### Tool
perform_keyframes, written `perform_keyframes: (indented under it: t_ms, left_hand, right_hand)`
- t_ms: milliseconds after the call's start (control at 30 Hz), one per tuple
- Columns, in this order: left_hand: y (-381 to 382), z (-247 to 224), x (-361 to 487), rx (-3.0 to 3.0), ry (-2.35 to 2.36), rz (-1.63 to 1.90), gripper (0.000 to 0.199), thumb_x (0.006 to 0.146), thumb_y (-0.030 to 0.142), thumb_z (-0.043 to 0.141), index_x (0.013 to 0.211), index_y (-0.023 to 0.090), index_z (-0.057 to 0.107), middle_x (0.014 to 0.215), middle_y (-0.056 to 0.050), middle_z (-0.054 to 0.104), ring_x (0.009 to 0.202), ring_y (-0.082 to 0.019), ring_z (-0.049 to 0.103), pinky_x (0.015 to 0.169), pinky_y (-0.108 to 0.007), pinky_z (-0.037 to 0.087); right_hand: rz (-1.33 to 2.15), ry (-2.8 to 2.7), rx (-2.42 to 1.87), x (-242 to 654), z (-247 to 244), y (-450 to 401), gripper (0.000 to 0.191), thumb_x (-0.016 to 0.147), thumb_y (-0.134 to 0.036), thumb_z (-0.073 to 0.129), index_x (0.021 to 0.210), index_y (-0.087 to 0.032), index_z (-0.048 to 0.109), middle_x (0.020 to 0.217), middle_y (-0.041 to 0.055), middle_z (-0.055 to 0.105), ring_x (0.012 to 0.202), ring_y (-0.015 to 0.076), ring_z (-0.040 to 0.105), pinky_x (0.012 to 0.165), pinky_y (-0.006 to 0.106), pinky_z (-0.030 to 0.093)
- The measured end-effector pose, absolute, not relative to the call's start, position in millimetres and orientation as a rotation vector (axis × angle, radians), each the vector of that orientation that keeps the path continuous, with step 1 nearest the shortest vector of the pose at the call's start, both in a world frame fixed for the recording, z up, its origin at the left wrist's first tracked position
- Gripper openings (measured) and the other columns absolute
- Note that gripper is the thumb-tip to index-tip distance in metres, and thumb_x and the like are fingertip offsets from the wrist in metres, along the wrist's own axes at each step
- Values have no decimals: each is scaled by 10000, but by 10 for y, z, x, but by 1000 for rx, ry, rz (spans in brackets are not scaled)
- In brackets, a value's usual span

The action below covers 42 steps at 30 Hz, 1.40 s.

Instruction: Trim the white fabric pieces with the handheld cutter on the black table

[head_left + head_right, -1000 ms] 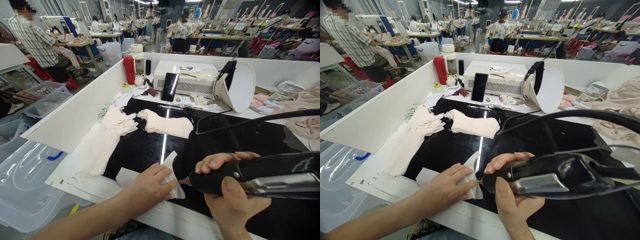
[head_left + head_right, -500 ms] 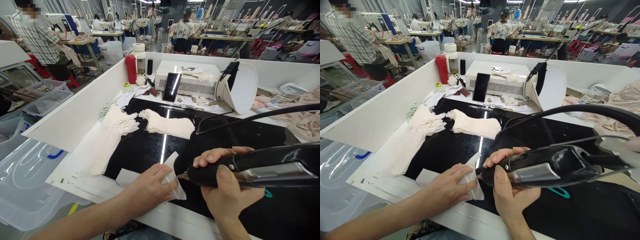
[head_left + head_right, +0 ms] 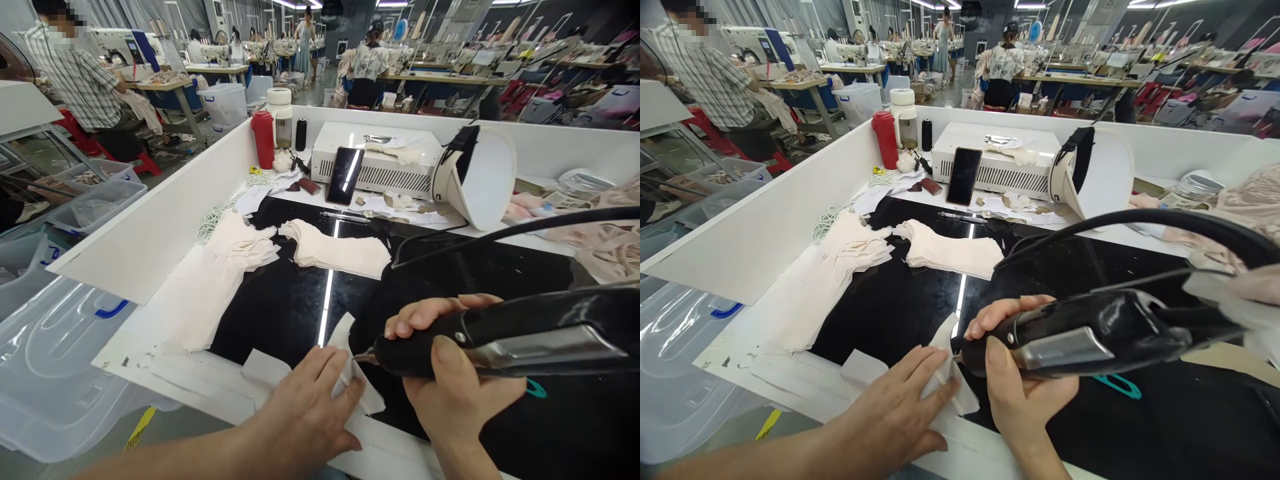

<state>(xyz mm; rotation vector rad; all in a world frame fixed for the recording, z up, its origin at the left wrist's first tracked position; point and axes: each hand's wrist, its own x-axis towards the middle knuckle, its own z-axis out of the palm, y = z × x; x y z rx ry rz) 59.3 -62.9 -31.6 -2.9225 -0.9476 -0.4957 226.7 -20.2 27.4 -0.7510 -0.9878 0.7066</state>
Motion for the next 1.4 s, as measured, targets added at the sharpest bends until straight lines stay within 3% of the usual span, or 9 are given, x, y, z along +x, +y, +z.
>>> perform_keyframes:
  t_ms: [167, 267, 467, 800, 1033, 1233, 1400]
  left_hand:
    - [-426, -208, 568, -2899, -826, -531, 279, 1045, 364, 619, 1112, 100, 679, 1202, -123, 684, 1227, -259, 617, 1205, -420, 410]
    - [-130, -177, 531, -3024, -675, -629, 188, 1067, 225, 555, 1036, 84, 675, 1140, -113, 694, 1210, -223, 626, 1195, -382, 439]
    - [195, -249, 412, -3295, -598, -657, 233, 1099, 231, 484, 1177, 106, 665, 1192, -101, 715, 1141, -201, 663, 1075, -327, 538]
    - [205, -213, 257, -3326, -561, -496, 225, 1100, 299, 512, 1243, 175, 632, 1300, -104, 676, 1182, -202, 654, 1145, -377, 471]
    - [185, -252, 246, -3271, -454, -505, 456, 1065, 558, 497, 1332, 205, 610, 1287, -146, 625, 1221, -248, 603, 1118, -423, 480]
    - [172, -314, 266, -3270, -464, -479, 477, 1067, 577, 465, 1333, 210, 615, 1311, -152, 603, 1181, -266, 627, 1106, -488, 493]
    - [169, -326, 273, -3281, -475, -517, 499, 1081, 584, 409, 1316, 204, 629, 1311, -158, 611, 1194, -260, 615, 1106, -468, 492]
  right_hand:
    - [693, -992, -731, 2285, 254, -250, 410, 850, -300, 839, 1170, -251, 589, 807, -23, 617, 653, 170, 585, 559, 317, 552]
    - [705, -987, -720, 2290, 239, -256, 399, 860, -296, 828, 1177, -257, 589, 820, -23, 618, 667, 169, 586, 577, 321, 551]
    - [702, -1013, -724, 2313, 221, -273, 380, 877, -292, 803, 1187, -276, 585, 829, -31, 625, 678, 166, 595, 599, 320, 556]
    - [674, -1015, -734, 2294, 249, -278, 395, 877, -290, 810, 1198, -259, 583, 826, -26, 617, 670, 175, 584, 593, 332, 582]
    - [665, -1002, -738, 2292, 269, -275, 414, 856, -271, 818, 1188, -253, 571, 807, -32, 628, 656, 177, 584, 573, 323, 582]
    - [663, -951, -729, 2266, 329, -230, 397, 819, -255, 830, 1134, -248, 589, 783, -39, 646, 629, 175, 589, 548, 314, 576]
    - [651, -930, -724, 2226, 334, -156, 395, 795, -247, 831, 1112, -241, 595, 779, -39, 655, 623, 170, 598, 541, 307, 571]
